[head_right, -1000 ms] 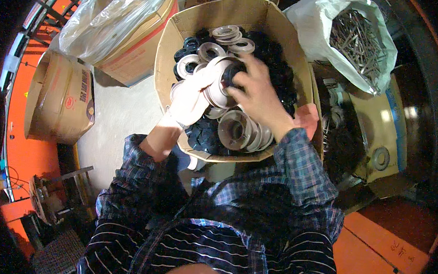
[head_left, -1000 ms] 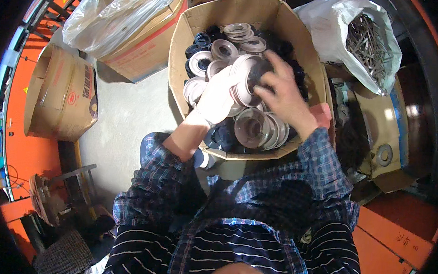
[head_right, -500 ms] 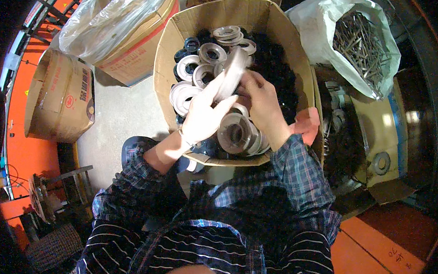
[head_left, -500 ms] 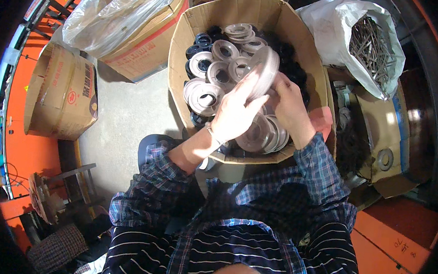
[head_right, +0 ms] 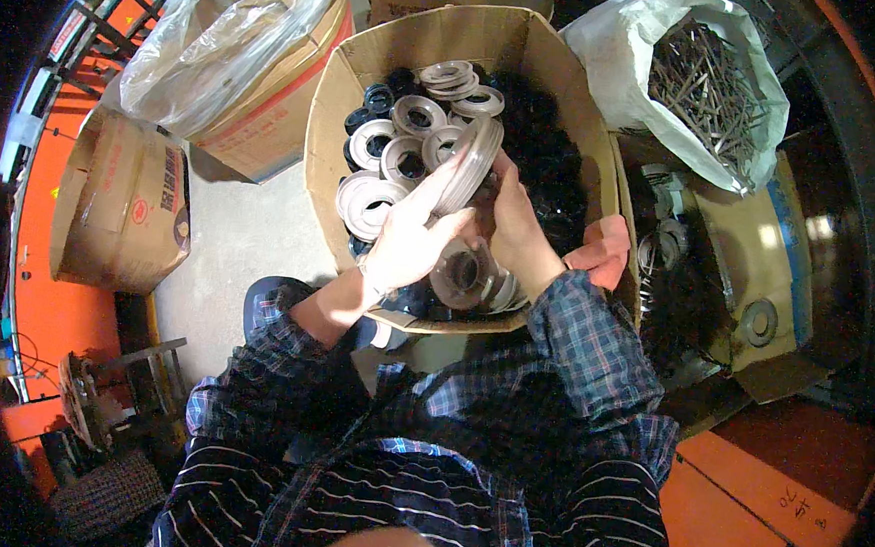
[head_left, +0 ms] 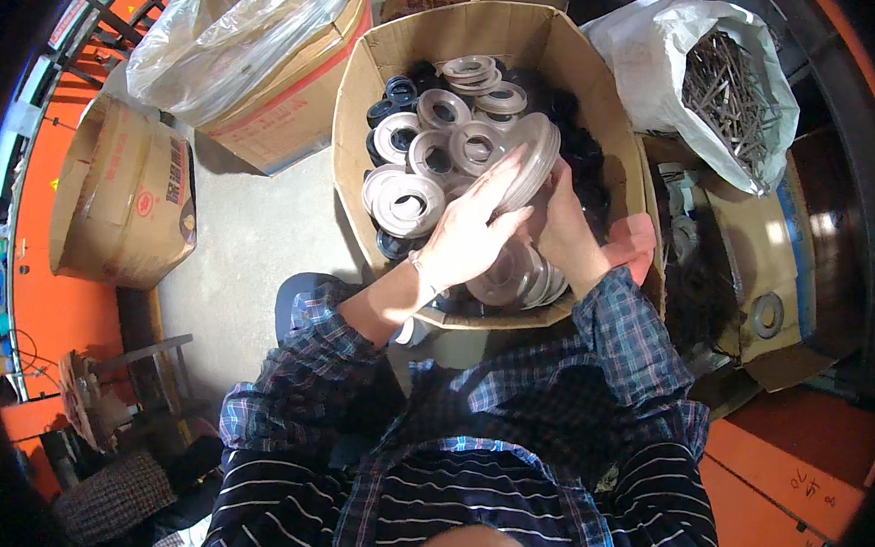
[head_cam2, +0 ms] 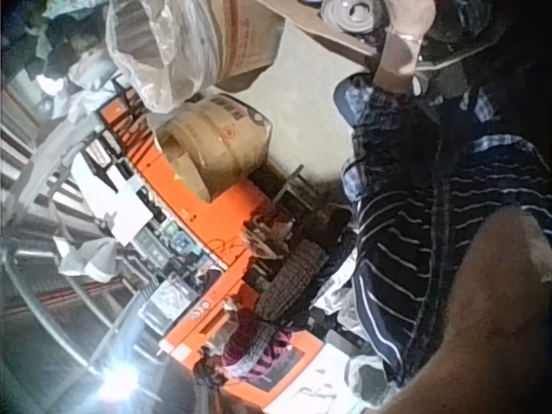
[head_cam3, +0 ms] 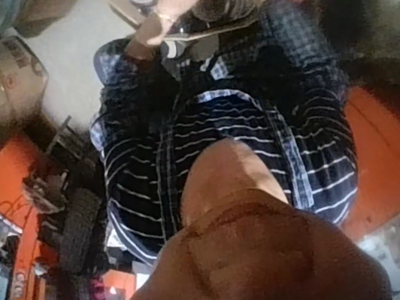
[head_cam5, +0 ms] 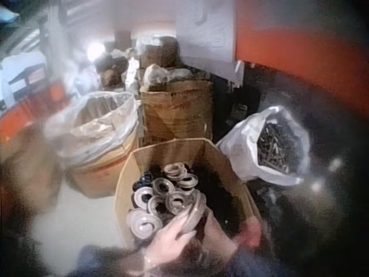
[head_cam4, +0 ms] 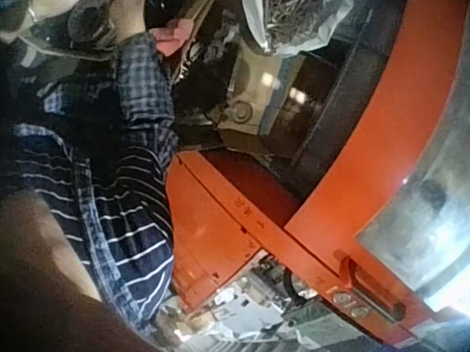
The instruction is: The person sits on the floor and repeatedly picks up black plastic components and metal rings from a cardboard box. They insert the metal rings into the plastic components by hand and place the assembled units back into the box. The process is repeated continuously throughout the clip.
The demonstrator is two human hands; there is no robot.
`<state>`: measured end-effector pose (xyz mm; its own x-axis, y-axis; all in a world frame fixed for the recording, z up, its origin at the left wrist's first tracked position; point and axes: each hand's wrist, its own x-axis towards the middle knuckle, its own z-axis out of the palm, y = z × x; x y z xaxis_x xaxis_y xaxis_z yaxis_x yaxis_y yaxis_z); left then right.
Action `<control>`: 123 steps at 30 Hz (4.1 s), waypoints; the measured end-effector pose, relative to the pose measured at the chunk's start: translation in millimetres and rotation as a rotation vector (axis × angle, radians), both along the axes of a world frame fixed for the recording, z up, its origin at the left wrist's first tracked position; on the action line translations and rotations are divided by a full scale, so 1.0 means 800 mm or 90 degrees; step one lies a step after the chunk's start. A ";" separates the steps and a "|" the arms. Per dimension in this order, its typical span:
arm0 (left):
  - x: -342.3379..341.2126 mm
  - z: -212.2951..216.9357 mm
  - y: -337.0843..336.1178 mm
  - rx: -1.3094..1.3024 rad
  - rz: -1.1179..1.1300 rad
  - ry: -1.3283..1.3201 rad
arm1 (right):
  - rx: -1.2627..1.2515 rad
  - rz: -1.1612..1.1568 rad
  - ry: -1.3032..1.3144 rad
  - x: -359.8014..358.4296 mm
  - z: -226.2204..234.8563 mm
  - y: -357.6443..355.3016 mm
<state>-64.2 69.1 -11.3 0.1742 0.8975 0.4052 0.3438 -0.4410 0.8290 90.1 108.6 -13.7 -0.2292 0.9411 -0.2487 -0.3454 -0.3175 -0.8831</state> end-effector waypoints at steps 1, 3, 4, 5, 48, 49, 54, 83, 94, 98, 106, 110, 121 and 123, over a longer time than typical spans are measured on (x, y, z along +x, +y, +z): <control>-0.001 -0.004 0.001 -0.012 0.006 -0.013 | -0.015 0.035 -0.034 0.003 -0.003 0.001; -0.009 -0.014 0.007 -0.196 -0.005 -0.162 | 0.176 0.058 -0.354 0.013 -0.007 0.003; -0.015 -0.018 0.011 -0.281 -0.007 -0.230 | 0.358 0.024 -0.561 0.016 -0.008 0.005; -0.016 -0.021 0.012 -0.304 -0.039 -0.287 | 0.454 0.030 -0.577 0.020 -0.009 0.001; -0.063 -0.094 0.080 -0.107 -0.014 0.414 | 0.383 0.047 -0.881 0.043 -0.183 0.114; -0.076 -0.074 0.085 -0.206 0.025 0.166 | 0.380 -0.019 -0.810 0.047 -0.159 0.115; -0.075 0.001 0.063 -0.430 0.052 -0.769 | 0.187 0.108 -0.379 0.037 -0.025 0.076; -0.003 -0.005 -0.010 -0.384 -0.002 -0.592 | 0.496 0.021 -0.613 0.018 -0.001 -0.021; 0.005 -0.002 -0.012 -0.274 0.027 -0.217 | 0.026 0.168 -0.383 0.029 0.010 -0.009; 0.000 0.004 -0.004 -0.332 0.004 -0.481 | 0.684 -0.023 -0.658 0.027 -0.004 -0.014; 0.005 -0.009 -0.015 0.063 0.014 0.053 | -0.005 0.030 -0.043 0.014 -0.008 -0.012; 0.003 -0.001 -0.005 -0.310 -0.020 -0.438 | 0.403 -0.028 -0.572 0.028 -0.009 -0.013; -0.035 -0.012 0.014 -0.164 0.102 -0.027 | 0.027 0.146 -0.292 0.067 -0.044 0.021; -0.086 0.041 0.066 0.063 0.232 0.245 | 0.024 0.050 -0.458 0.088 -0.061 0.041</control>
